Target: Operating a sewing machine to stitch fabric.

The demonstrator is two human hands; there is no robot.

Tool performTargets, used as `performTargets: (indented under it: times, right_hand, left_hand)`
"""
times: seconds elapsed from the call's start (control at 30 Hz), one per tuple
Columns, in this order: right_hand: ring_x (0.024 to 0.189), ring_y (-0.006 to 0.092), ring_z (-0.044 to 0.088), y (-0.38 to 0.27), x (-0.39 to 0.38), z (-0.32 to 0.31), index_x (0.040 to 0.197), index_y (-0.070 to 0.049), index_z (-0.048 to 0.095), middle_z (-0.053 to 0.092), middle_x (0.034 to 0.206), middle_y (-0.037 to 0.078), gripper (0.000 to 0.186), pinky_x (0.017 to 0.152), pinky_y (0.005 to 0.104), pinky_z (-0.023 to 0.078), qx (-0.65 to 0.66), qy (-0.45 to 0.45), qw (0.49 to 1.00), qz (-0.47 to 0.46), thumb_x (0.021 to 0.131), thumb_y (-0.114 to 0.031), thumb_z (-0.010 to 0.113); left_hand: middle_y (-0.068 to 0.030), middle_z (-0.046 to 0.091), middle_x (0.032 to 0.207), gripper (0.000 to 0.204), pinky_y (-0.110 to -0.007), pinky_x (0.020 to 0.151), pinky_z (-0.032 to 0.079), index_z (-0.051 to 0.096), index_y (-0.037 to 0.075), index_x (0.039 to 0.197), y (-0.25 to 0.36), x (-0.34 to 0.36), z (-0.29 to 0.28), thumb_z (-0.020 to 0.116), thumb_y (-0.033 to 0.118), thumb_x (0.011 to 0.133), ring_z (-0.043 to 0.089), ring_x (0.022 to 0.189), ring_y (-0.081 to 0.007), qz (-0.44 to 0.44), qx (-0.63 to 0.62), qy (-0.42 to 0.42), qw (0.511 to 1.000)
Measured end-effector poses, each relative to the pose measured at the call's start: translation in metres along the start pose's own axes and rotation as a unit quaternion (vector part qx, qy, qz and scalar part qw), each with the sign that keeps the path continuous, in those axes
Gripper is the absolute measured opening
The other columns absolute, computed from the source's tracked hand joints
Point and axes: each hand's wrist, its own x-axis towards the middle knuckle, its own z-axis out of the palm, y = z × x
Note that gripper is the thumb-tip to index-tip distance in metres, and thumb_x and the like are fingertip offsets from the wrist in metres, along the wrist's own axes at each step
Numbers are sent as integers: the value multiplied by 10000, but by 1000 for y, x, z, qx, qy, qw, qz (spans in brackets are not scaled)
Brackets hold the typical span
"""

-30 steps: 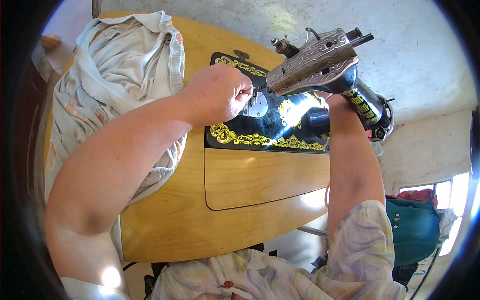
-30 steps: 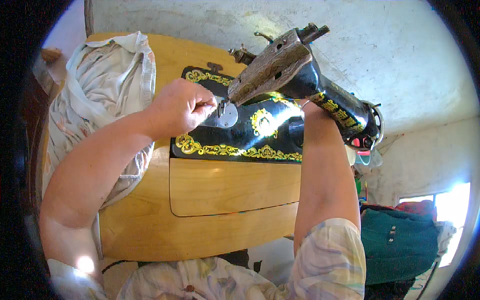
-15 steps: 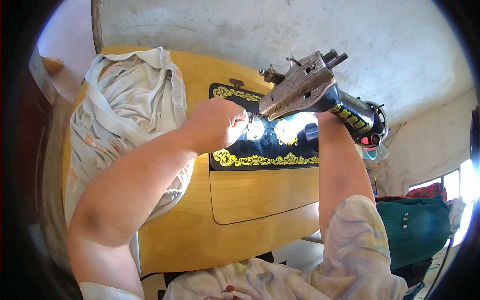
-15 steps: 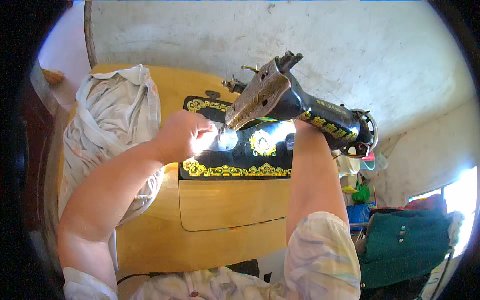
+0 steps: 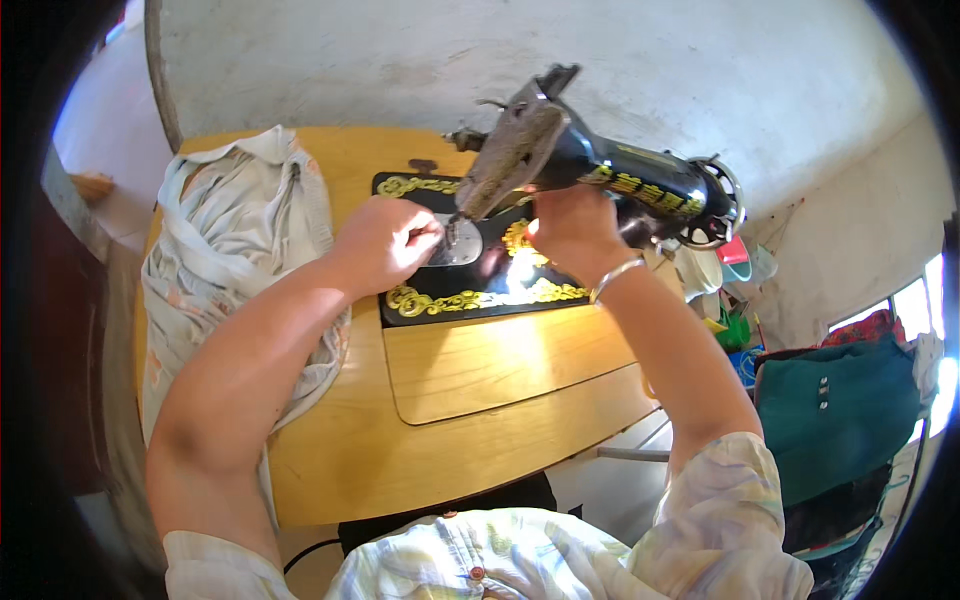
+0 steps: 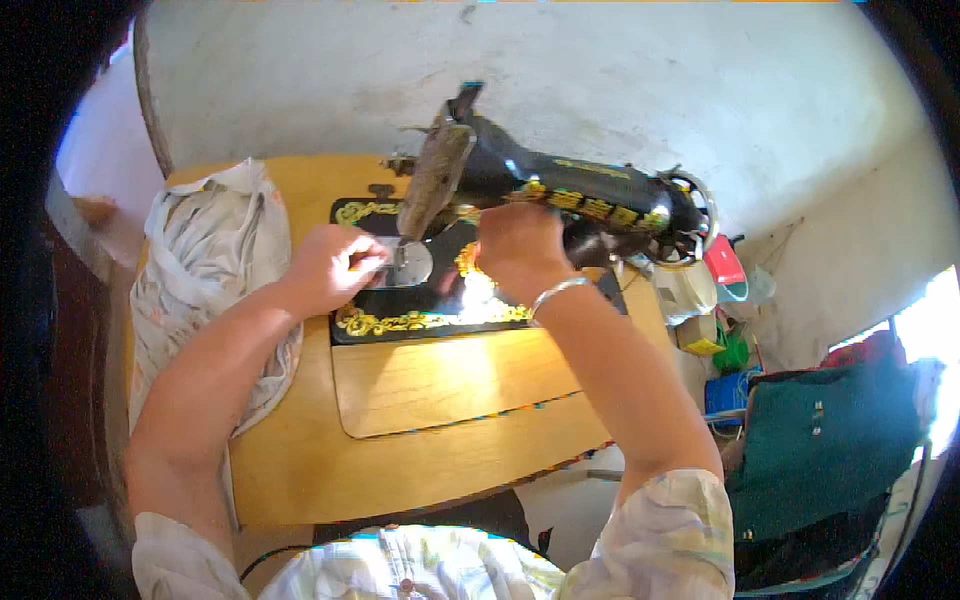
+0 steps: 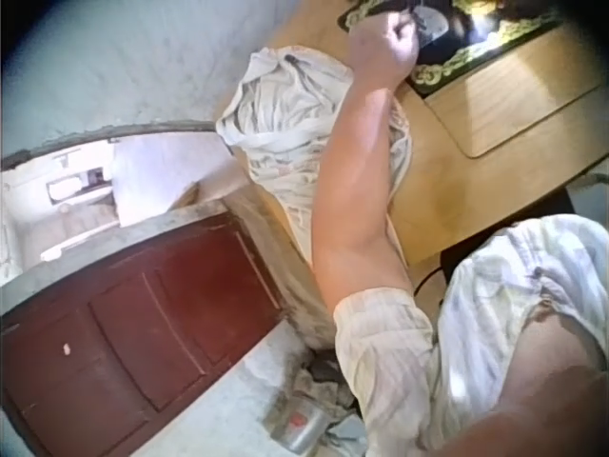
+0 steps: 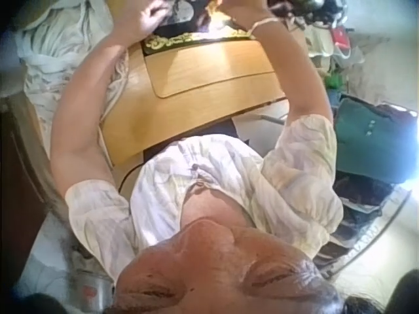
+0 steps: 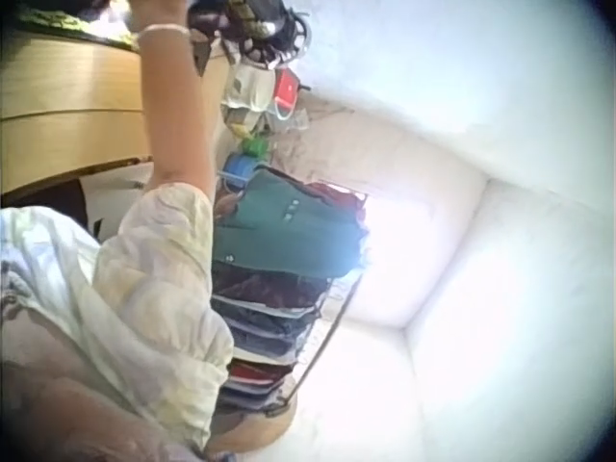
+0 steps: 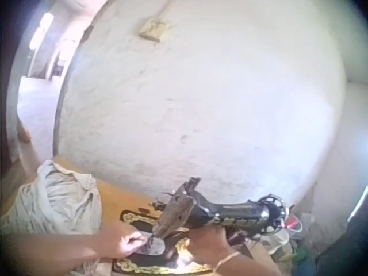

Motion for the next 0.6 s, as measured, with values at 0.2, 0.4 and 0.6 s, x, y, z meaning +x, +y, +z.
performTargets:
  times: [0.2,0.4,0.6]
  right_hand:
    - [876,310,521,-25,-53,-3,774,-16,657,586,852,148,202,623,363,508,31,116,988,-101,652,-174,631]
    - [788,281,537,-18,-82,-1,764,-20,599,557,799,127,198,603,346,478,221,238,942,-82,706,-197,666]
    - [676,195,570,134,-96,117,885,-9,554,569,823,84,179,538,320,448,395,479,741,255,855,-181,512]
  left_hand:
    - [-115,610,643,52,-283,530,446,619,0,744,11,0,2,594,46,743,599,568,-206,-4,-96,5,995]
    - [-125,614,658,52,-276,536,453,621,-22,764,10,-1,5,617,25,741,605,577,-170,19,-89,11,996]
    - [-96,613,641,41,-225,559,465,608,-47,762,24,2,3,571,-30,772,605,603,-127,-36,-86,-17,995]
